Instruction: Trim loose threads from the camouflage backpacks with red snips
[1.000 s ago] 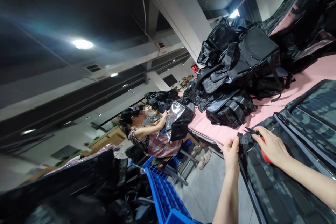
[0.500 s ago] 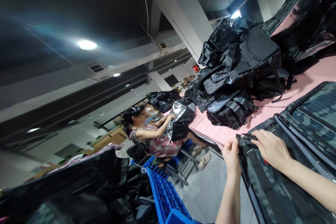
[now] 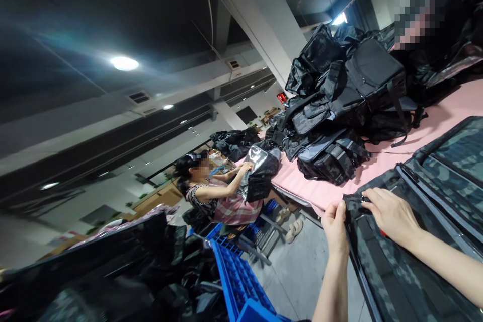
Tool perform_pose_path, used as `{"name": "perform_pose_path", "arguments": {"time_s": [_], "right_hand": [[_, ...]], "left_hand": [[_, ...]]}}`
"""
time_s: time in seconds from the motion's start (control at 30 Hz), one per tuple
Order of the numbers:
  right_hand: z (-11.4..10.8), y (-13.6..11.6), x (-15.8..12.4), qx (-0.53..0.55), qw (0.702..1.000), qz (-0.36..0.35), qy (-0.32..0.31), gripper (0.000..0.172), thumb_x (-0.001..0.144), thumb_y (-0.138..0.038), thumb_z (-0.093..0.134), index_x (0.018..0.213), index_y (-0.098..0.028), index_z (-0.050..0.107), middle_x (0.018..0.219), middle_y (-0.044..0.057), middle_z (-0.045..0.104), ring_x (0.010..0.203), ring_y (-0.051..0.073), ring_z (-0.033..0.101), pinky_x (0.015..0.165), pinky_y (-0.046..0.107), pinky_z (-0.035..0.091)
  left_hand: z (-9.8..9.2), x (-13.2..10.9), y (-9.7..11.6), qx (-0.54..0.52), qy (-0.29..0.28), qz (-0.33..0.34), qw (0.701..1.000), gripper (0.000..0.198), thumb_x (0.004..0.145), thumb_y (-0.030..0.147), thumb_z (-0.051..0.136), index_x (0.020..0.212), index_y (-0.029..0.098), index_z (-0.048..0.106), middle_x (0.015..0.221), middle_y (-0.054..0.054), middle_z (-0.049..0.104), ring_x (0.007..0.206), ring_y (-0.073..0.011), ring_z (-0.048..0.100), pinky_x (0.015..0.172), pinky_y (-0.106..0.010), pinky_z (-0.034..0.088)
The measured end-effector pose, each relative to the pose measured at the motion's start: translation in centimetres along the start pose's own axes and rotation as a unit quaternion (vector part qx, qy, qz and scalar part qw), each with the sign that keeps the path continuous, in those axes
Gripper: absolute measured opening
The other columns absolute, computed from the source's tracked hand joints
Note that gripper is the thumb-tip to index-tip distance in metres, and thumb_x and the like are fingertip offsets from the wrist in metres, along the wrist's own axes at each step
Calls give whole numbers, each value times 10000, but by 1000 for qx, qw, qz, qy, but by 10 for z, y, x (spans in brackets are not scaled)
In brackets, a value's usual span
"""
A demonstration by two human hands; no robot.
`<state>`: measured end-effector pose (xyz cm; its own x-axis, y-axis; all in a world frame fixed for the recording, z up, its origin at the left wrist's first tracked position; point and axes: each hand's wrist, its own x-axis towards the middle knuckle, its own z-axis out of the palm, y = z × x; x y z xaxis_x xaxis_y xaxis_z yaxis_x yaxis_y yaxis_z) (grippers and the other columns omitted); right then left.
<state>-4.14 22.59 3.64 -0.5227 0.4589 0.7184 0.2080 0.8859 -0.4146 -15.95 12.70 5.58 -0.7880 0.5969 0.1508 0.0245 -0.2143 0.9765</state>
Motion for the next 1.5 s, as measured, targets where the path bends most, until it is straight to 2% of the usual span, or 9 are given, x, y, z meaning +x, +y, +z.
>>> {"name": "perform_pose_path", "arguments": {"time_s": [0.3, 0.53, 0.8, 0.97, 1.07, 1.17, 1.3, 1.4, 1.5], "right_hand": [[1, -1, -2, 2, 997, -52, 53, 231, 1003, -312, 380, 1013, -167, 559, 903, 33, 619, 825, 169, 576, 734, 291, 425], [-2, -1, 0, 26, 998, -47, 39, 210, 993, -304, 393, 965, -192, 567, 848, 8, 618, 769, 168, 576, 685, 289, 420], [-6, -8, 2, 121, 991, 54, -9, 222, 946, -395, 424, 936, -222, 564, 893, 0, 642, 748, 151, 616, 638, 249, 461], [-5, -6, 2, 177, 974, 135, -39, 288, 900, -463, 426, 897, -228, 593, 906, 18, 646, 787, 190, 613, 689, 289, 455], [2, -3, 3, 234, 955, 175, -58, 370, 887, -524, 427, 999, -208, 585, 957, 37, 652, 859, 196, 621, 753, 283, 487], [11, -2, 3, 286, 933, 190, -106, 454, 820, -561, 513, 1044, -180, 615, 976, 54, 664, 909, 209, 623, 806, 274, 497], [16, -2, 4, 276, 925, 232, -120, 421, 794, -572, 500, 857, -185, 654, 871, 39, 672, 824, 214, 622, 729, 269, 485], [13, -2, 3, 226, 930, 271, -99, 437, 742, -611, 511, 650, -188, 565, 630, 14, 589, 605, 185, 555, 558, 259, 413], [9, -1, 4, 194, 935, 284, -85, 483, 711, -655, 512, 576, -192, 482, 536, -3, 504, 512, 154, 476, 510, 254, 359]], "left_hand": [[1, -4, 3, -21, 15, -7, 1000, 368, 674, 490, 702, 680, 130, 627, 550, 52, 432, 558, -97, 370, 620, -232, 371], [-2, -5, 1, -11, 4, 2, 1000, 319, 705, 437, 690, 700, 122, 642, 578, 41, 442, 568, -93, 347, 615, -230, 346], [-1, -6, -2, -15, 1, 1, 1000, 349, 724, 477, 663, 691, 135, 602, 577, 47, 417, 561, -90, 318, 575, -222, 304], [-2, -6, -3, 8, -8, 13, 1000, 351, 751, 476, 636, 675, 139, 575, 581, 49, 401, 568, -90, 308, 567, -222, 285], [-2, -7, -3, 16, -19, 18, 1000, 343, 785, 459, 602, 654, 145, 555, 568, 50, 390, 561, -93, 314, 563, -225, 292], [-2, -10, -3, 52, -57, 44, 996, 279, 827, 398, 569, 717, 142, 588, 664, 7, 518, 648, -121, 439, 651, -251, 375], [-3, -17, -5, 147, -78, 103, 981, 158, 846, 293, 570, 933, 166, 604, 771, -11, 568, 700, -137, 509, 692, -270, 432], [-4, -21, -9, 254, -79, 187, 945, 254, 792, 163, 611, 1045, 190, 611, 859, -37, 586, 719, -146, 530, 673, -268, 458], [-2, -22, -11, 319, -68, 270, 906, 267, 798, 93, 560, 1022, 201, 657, 940, -80, 604, 842, -182, 566, 753, -306, 481]]}}
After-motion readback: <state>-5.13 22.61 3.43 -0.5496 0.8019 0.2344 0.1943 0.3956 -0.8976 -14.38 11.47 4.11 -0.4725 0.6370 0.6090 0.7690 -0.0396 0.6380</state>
